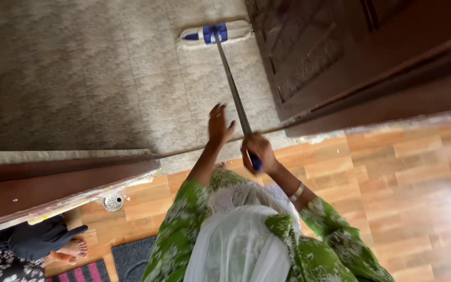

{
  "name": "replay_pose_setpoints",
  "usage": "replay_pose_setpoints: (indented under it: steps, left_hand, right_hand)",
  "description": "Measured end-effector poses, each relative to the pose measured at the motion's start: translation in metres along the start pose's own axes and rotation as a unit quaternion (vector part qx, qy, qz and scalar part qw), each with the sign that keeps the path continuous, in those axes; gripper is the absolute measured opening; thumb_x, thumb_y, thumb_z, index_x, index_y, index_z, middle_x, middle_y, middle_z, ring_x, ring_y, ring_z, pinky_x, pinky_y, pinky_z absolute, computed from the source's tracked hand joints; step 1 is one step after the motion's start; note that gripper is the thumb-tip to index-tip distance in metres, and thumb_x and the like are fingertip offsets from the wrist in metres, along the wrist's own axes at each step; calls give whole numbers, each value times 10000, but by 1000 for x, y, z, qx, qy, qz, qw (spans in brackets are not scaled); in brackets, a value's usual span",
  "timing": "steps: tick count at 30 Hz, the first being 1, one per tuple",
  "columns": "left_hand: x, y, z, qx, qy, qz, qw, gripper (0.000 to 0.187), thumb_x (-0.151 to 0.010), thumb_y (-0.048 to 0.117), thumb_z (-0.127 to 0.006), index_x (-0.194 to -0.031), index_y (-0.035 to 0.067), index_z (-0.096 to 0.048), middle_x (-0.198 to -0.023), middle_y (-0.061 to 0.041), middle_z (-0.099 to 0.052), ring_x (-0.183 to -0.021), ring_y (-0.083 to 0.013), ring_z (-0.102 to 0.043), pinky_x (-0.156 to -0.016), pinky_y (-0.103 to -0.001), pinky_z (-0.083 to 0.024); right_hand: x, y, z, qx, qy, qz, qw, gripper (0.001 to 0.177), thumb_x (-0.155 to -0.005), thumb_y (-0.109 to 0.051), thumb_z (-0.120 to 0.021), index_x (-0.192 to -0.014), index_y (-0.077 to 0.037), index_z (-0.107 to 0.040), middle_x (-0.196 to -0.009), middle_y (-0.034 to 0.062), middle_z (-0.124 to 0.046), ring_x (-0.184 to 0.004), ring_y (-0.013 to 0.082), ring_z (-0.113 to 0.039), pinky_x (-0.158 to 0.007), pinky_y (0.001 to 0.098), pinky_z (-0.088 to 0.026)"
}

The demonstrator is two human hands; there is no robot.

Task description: The person mops a tiled floor in a bathroom doorway using a flat mop with a long handle.

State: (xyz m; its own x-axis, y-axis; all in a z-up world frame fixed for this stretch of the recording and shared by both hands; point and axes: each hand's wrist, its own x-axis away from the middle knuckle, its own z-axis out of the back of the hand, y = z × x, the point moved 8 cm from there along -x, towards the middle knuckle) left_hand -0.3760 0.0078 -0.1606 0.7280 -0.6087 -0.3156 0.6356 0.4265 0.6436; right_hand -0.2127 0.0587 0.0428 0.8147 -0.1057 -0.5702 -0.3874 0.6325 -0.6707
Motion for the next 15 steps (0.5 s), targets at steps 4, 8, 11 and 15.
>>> replay_pose_setpoints:
  steps: [4, 8, 11, 15]
  left_hand:
    - [45, -62, 48, -14, 13, 71, 997, 488, -862, 247, -785, -1248, 27, -584, -1331, -240, -557, -1282, -443, -518, -1075, -528, -442]
    - [90, -57, 71, 3, 56, 96, 994, 368, -892, 264, -776, -1172, 74, -632, -1286, -203, -595, -1292, -405, -537, -1067, -510, -469]
    - [120, -64, 66, 134, 15, 246, 960, 328, -863, 255, -730, -1127, 81, -641, -1347, -220, -518, -1208, -364, -568, -791, -436, -590]
    - [110, -29, 89, 146, 73, 147, 976, 173, -1000, 200, -686, -1146, 107, -679, -1280, -169, -606, -1298, -375, -557, -828, -388, -627]
  right_hand:
    - [-47, 97, -19, 3, 32, -41, 999, 144, -757, -4, -660, -882, -51, -604, -1006, 161, -700, -966, 318, -722, -839, 410, -583]
    - [-69, 154, -35, 37, 7, -76, 996, 157, -837, -27, -764, -902, -29, -621, -1056, 183, -705, -1042, 331, -718, -864, 403, -610]
    - [-69, 171, -49, 93, -1, -84, 992, 219, -787, -53, -830, -837, -25, -619, -966, 171, -716, -1096, 346, -730, -799, 405, -596]
    - [-28, 167, -81, 48, -18, -158, 986, 195, -883, -102, -820, -897, -32, -638, -965, 173, -697, -982, 337, -692, -839, 379, -622]
